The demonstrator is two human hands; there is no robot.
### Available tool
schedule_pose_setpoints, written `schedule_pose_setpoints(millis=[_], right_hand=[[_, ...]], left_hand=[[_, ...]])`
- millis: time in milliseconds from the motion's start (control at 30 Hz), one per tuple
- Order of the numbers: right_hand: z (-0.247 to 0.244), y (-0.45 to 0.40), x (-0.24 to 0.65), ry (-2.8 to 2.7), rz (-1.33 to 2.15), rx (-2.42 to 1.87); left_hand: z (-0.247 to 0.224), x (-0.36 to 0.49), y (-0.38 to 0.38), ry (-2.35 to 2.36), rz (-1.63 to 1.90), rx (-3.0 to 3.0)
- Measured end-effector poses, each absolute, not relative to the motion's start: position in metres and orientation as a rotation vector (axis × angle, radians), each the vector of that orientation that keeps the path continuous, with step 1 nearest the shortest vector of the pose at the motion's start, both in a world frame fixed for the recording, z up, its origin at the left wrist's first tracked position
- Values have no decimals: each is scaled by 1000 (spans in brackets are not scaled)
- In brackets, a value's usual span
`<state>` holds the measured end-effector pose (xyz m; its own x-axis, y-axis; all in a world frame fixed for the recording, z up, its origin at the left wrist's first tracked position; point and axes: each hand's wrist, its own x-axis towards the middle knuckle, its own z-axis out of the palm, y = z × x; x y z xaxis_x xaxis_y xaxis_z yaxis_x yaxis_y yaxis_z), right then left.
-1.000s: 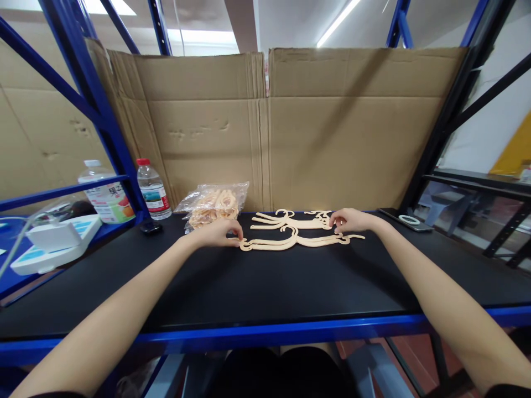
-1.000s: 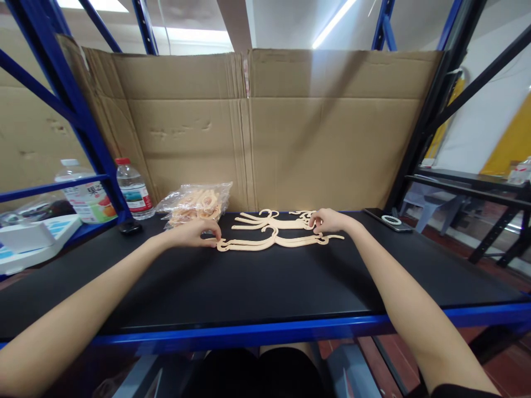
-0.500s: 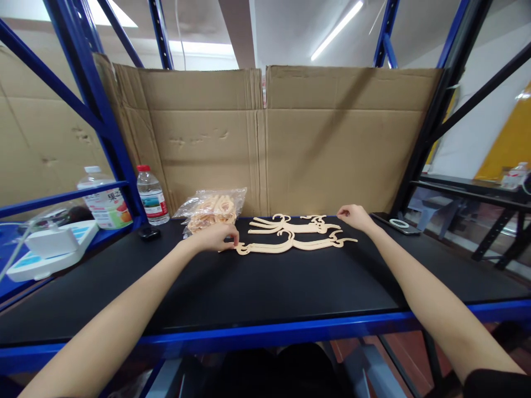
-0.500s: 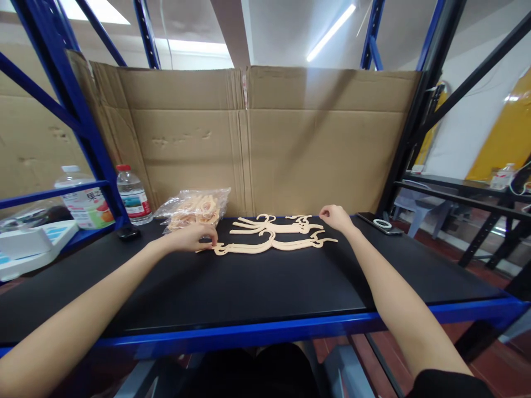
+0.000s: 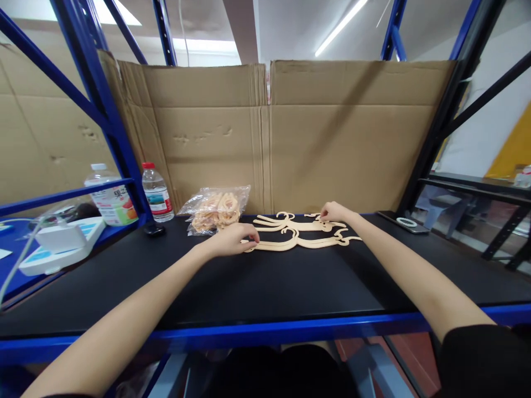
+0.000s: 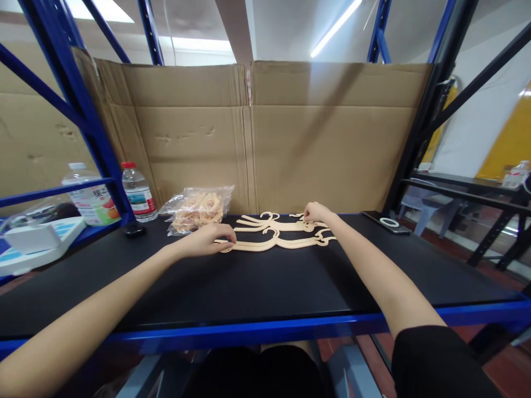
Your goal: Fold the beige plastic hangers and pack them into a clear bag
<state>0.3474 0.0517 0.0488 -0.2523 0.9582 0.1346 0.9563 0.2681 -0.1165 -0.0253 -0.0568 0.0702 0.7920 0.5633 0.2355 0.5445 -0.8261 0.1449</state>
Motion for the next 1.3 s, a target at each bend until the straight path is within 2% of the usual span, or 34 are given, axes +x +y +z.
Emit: schedule_pose_setpoints(millis=[500, 800, 1033, 1167, 1300], right_hand=[[45, 72, 337, -2480, 59, -1947], [54, 59, 345, -2469, -127, -1704], [85, 40, 361, -2141, -324, -1523], [97, 9, 342, -1820, 39, -1197], [94, -41, 294, -1762, 457, -884]], left_hand=[[69, -13, -73, 791, 385, 2979], [68, -13, -74, 804, 395, 2990], [67, -10, -78, 745, 454, 2923], [58, 3, -86, 747, 633, 2649], [46, 24, -98, 721, 748, 2068]])
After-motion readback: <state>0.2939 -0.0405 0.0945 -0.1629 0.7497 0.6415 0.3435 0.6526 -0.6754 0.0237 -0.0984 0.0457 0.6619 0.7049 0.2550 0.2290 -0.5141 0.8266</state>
